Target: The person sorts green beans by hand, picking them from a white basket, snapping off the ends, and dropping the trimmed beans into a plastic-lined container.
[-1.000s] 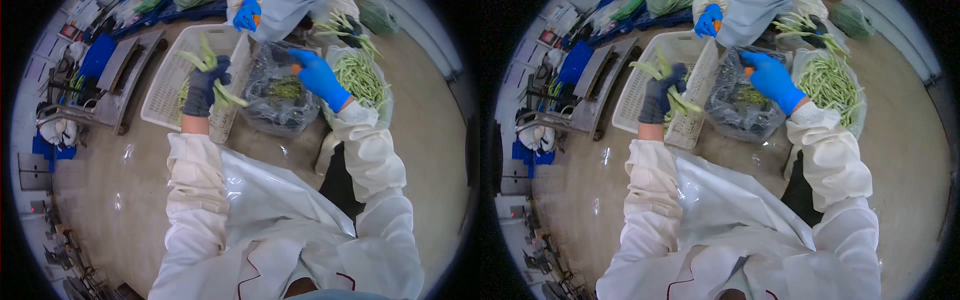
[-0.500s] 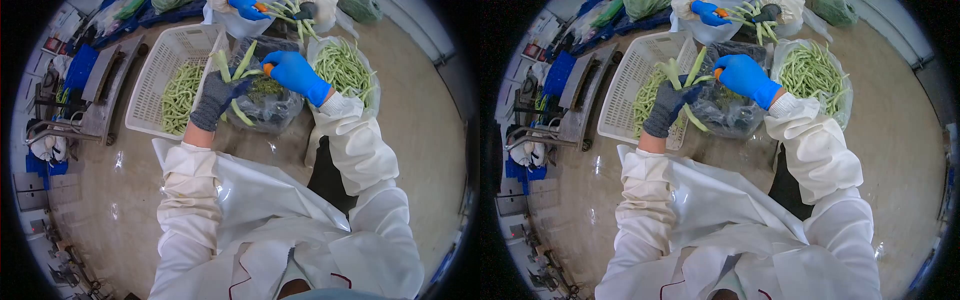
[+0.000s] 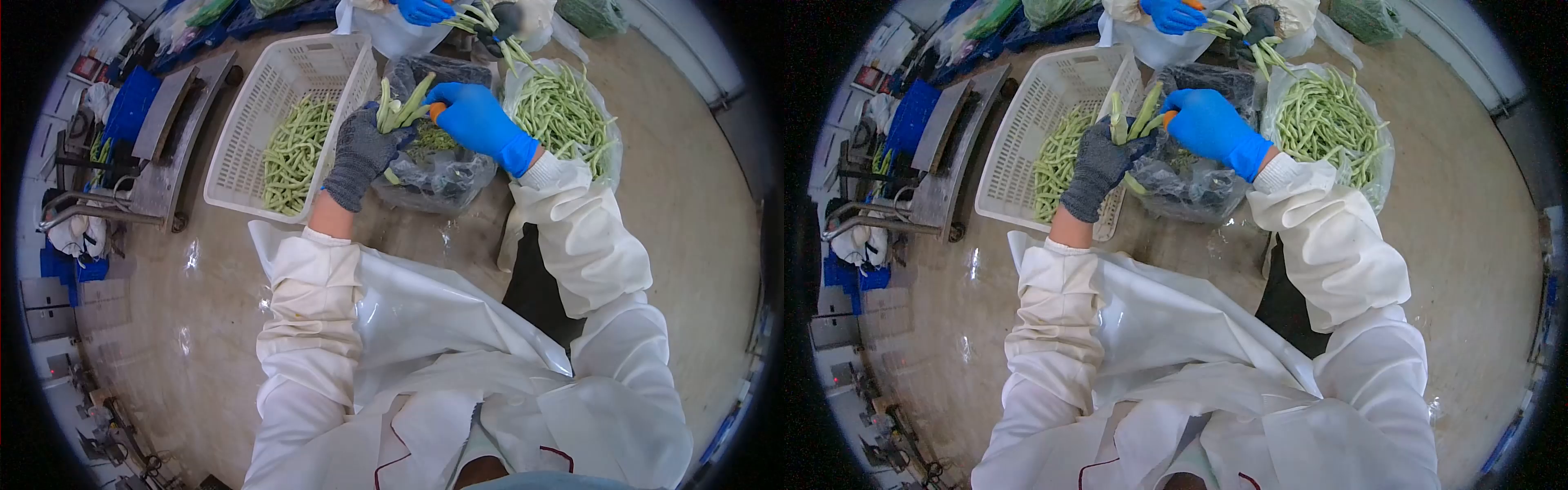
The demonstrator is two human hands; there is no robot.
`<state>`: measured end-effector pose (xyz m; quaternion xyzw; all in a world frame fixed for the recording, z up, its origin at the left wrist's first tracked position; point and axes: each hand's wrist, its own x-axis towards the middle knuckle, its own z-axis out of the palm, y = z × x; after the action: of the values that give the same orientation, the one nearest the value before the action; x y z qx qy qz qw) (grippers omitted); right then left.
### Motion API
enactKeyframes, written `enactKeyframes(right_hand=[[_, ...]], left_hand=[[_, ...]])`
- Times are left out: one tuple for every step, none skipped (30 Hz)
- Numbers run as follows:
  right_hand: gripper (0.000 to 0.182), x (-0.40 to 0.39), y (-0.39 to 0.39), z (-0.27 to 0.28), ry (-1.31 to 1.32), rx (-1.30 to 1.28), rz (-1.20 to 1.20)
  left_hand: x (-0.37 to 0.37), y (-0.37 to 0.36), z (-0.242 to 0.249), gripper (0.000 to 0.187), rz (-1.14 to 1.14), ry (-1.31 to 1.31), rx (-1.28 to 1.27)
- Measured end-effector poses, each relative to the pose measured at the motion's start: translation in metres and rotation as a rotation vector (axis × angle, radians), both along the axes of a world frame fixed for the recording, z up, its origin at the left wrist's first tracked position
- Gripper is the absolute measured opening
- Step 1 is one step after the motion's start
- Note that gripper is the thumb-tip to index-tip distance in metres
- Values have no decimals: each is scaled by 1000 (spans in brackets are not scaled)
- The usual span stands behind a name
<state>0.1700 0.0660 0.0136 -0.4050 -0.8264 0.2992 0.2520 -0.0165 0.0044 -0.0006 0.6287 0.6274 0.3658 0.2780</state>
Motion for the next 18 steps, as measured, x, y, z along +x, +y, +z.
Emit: enactKeyframes(right_hand=[[26,-3,0,-4,67,-23,-5],[26,-5,-1,-7,133,-47,-10],[26,-5,1,-11,339,-268,28],[26,-5,3,-14,544,-489,65],[26,-4,6,-16,748,-710,104],[27,-4,7,-17,669,-726,99],[28,-4,7,-18,589,-741,94],[29,-3,8,-19,511,-756,88],[31,-1,11,-22,258,-552,41],[33,3,18,-26,9,-345,-7],[35,7,22,-31,-237,-134,-53],[36,12,22,-34,-211,-15,-79],[38,18,22,-38,-186,104,-103],[40,21,23,-41,-160,225,-126],[39,19,22,-40,-51,175,-96],[38,16,22,-38,57,123,-66],[37,14,21,-36,164,69,-38],[38,10,20,-33,197,-91,58]], left_hand=[[-2,2,-3,34,14,22,-32],[-5,5,-8,33,28,44,-64],[-5,6,-7,33,42,65,-96],[-4,4,-7,32,20,-165,-45],[-2,2,-7,30,-1,-395,6],[-1,0,-4,29,-22,-625,59],[-4,1,0,28,-21,-730,97],[-12,3,4,28,-20,-834,135],[-20,4,10,28,-20,-936,172],[-31,2,18,28,21,-999,170],[-39,2,22,29,43,-956,273],[-47,2,26,31,86,-991,241],[-53,2,28,33,131,-1026,210],[-56,0,29,34,137,-1011,223],[-57,-3,30,35,143,-997,235],[-59,-5,31,36,150,-984,246],[-61,-5,29,37,141,-1005,244],[-62,-3,27,38,129,-1027,243]])
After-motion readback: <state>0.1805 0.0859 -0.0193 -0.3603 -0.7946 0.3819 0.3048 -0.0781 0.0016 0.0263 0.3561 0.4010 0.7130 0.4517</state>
